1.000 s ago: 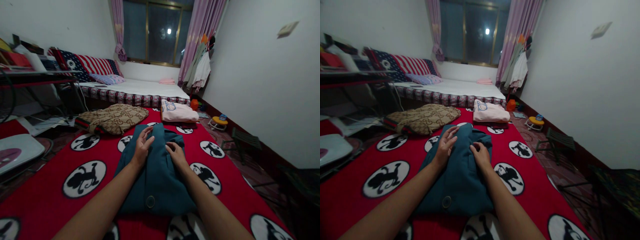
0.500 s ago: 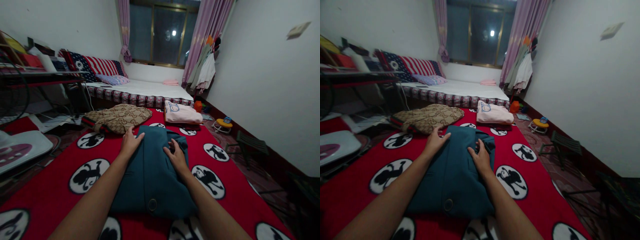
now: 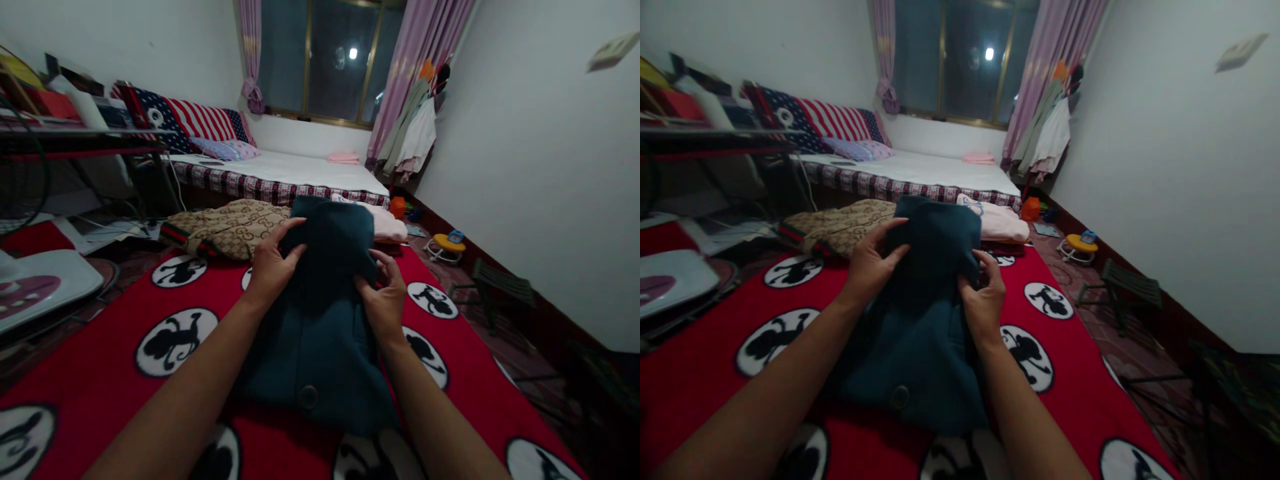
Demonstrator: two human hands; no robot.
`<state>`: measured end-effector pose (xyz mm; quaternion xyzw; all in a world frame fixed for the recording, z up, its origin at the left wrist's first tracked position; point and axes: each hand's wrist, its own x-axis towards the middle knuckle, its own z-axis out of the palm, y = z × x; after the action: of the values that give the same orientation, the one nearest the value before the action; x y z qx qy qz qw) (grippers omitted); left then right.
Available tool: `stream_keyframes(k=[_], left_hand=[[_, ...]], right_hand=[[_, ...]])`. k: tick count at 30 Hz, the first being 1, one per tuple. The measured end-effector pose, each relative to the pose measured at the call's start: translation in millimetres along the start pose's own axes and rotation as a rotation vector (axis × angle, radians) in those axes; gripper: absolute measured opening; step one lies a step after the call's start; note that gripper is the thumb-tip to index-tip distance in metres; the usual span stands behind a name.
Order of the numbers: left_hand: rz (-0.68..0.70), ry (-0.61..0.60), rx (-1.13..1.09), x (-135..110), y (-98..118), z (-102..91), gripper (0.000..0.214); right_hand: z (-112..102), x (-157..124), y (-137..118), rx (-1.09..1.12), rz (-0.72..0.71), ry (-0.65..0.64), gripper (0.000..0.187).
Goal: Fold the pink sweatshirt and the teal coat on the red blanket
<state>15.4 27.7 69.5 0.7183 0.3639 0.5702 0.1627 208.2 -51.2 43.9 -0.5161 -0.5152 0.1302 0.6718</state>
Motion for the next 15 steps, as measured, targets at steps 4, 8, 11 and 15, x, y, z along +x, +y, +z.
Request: stream_keyframes(k=[4, 8, 11, 15], left_hand=[[-0.331, -0.224, 0.222, -8, -35, 3.4, 0.068], [-0.472, -0.338, 0.284, -19, -67, 3.7, 0.029], [-0.591, -0.367, 0.124, -20, -69, 2.2, 0.021], [-0.646, -0.357, 0.088, -18, -58, 1.3, 0.019]], right_hand=[[-22, 12, 43, -0.279, 0.177, -0.019, 0.052], [-32, 13, 73, -0.307, 0.225, 0.076, 0.049], [-30, 9, 67, -0.281, 0.115, 0.067, 0.041], [-24, 4, 58, -0.395, 0.045, -0.018, 0.042]])
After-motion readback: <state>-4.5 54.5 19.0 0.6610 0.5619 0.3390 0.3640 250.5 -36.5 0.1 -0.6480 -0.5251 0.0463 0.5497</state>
